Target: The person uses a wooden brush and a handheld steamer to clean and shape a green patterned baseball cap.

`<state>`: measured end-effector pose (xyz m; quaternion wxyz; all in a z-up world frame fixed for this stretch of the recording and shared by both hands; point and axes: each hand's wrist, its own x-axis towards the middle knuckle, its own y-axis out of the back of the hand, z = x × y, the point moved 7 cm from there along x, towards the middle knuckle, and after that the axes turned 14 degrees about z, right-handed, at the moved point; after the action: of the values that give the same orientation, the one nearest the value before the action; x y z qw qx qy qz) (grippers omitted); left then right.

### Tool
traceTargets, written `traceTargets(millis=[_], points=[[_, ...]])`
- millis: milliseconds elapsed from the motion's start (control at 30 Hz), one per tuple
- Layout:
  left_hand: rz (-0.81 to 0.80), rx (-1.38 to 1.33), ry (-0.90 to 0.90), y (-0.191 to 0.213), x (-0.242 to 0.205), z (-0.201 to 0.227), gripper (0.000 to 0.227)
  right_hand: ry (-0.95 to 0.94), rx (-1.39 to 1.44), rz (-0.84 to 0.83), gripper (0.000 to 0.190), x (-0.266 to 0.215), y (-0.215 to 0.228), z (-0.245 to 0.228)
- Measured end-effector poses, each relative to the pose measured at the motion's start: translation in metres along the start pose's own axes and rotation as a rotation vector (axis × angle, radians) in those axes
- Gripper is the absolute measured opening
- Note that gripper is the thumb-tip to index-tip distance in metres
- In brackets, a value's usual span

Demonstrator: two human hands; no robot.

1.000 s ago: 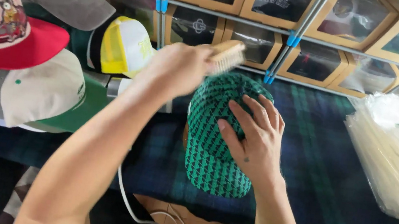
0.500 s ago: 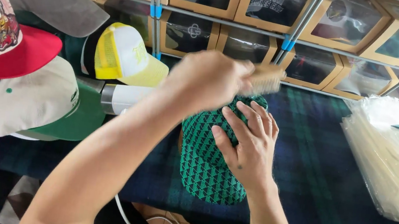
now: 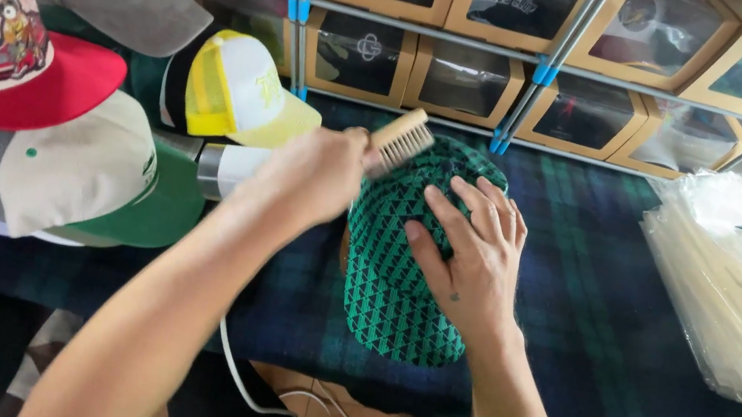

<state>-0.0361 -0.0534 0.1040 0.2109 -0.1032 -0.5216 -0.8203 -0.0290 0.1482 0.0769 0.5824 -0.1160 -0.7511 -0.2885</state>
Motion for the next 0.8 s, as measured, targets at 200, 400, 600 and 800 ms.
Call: traceTargets(millis=[200, 400, 600, 800], points=[[0.059, 0.022, -0.222, 0.055, -0.002, 0.061, 0.037, 0.014, -0.031, 0.039, 0.040, -0.003, -0.002, -0.001], [-0.101, 0.220, -0.058, 0.042, 0.018, 0.063, 0.036, 0.016, -0.028, 0.038, 0.040, -0.002, -0.002, 0.003], [-0.123, 0.146, -0.274, 0.023, 0.032, 0.113, 0.030, 0.034, -0.035, 0.078, 0.039, -0.002, -0.004, -0.001], [-0.508, 0.435, -0.113, -0.071, 0.130, 0.031, 0.043, 0.010, -0.035, 0.042, 0.039, 0.001, 0.001, -0.001]])
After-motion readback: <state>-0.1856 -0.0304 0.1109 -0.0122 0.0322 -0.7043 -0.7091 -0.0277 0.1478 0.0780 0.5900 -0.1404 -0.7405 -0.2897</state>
